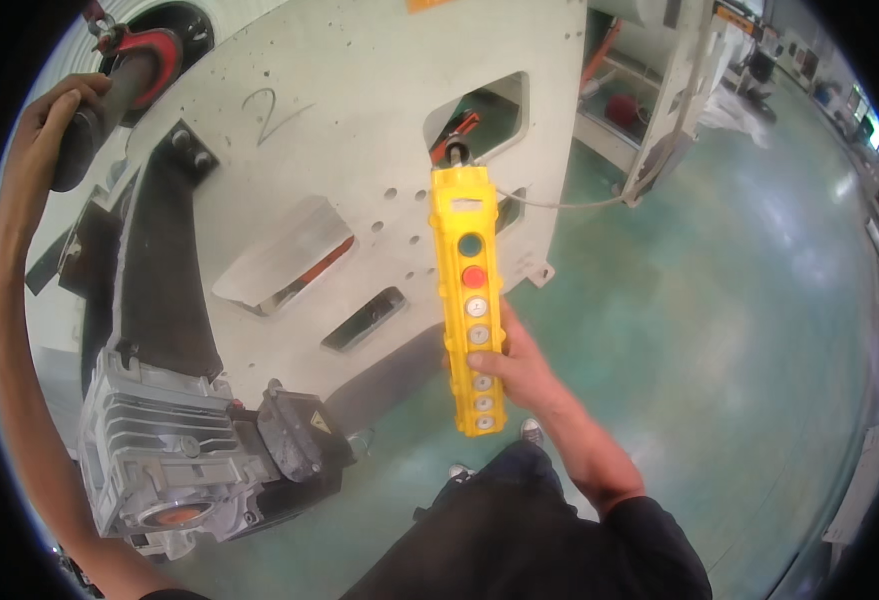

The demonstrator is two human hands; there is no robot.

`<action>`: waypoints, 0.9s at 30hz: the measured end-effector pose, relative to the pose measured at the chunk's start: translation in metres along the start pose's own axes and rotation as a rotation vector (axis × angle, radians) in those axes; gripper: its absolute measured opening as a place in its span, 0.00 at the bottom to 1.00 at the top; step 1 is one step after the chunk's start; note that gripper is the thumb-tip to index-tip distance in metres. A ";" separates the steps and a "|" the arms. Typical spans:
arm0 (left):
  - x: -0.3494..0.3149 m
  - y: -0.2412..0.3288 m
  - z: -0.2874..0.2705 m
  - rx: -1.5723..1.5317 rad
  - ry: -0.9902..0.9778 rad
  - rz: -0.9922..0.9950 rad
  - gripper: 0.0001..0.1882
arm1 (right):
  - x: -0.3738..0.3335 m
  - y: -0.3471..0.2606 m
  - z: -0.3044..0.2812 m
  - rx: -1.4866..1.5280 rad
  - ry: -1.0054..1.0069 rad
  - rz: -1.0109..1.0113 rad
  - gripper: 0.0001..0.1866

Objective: The person operates a yellow handheld remote to maneuver a large white roll of material and align it with the spindle of a manufacturing machine.

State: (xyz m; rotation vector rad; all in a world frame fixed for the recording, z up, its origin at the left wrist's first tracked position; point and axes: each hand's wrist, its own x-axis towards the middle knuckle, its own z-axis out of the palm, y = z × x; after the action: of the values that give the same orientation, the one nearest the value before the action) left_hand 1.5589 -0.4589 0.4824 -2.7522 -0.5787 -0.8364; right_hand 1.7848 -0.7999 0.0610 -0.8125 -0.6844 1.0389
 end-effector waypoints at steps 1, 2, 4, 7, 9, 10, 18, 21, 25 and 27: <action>-0.001 0.013 -0.001 0.010 0.021 0.035 0.18 | 0.001 0.003 0.001 -0.019 -0.008 -0.018 0.42; -0.001 0.025 -0.001 0.020 0.039 0.069 0.18 | 0.001 0.006 -0.001 0.034 0.003 -0.012 0.41; 0.019 0.025 0.025 -0.002 0.053 0.068 0.16 | 0.023 0.008 -0.012 0.124 0.025 -0.005 0.40; 0.042 0.010 0.063 -0.180 0.110 0.063 0.16 | 0.044 0.013 -0.023 0.188 0.052 0.039 0.37; 0.034 0.002 0.058 -0.164 0.105 0.040 0.16 | 0.032 0.017 -0.021 0.221 0.045 0.054 0.37; 0.025 0.003 0.054 -0.161 0.097 0.025 0.16 | 0.021 0.019 -0.016 0.231 0.044 0.061 0.36; -0.019 0.022 0.040 -0.028 0.190 -0.001 0.14 | 0.017 0.063 -0.050 -0.225 0.064 -0.025 0.38; -0.033 0.052 0.028 -0.017 0.198 -0.110 0.12 | 0.010 0.034 -0.031 0.125 0.101 0.045 0.45; -0.045 0.051 0.027 0.001 0.256 -0.088 0.12 | 0.017 0.030 -0.038 0.108 0.057 0.000 0.46; -0.050 0.052 0.024 -0.025 0.265 -0.091 0.12 | 0.023 0.029 -0.038 0.102 0.060 -0.014 0.47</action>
State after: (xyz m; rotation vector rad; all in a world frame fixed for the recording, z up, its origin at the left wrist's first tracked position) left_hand 1.5541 -0.5137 0.4299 -2.5911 -0.6474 -1.2129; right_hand 1.8102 -0.7795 0.0194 -0.7466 -0.5814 1.0246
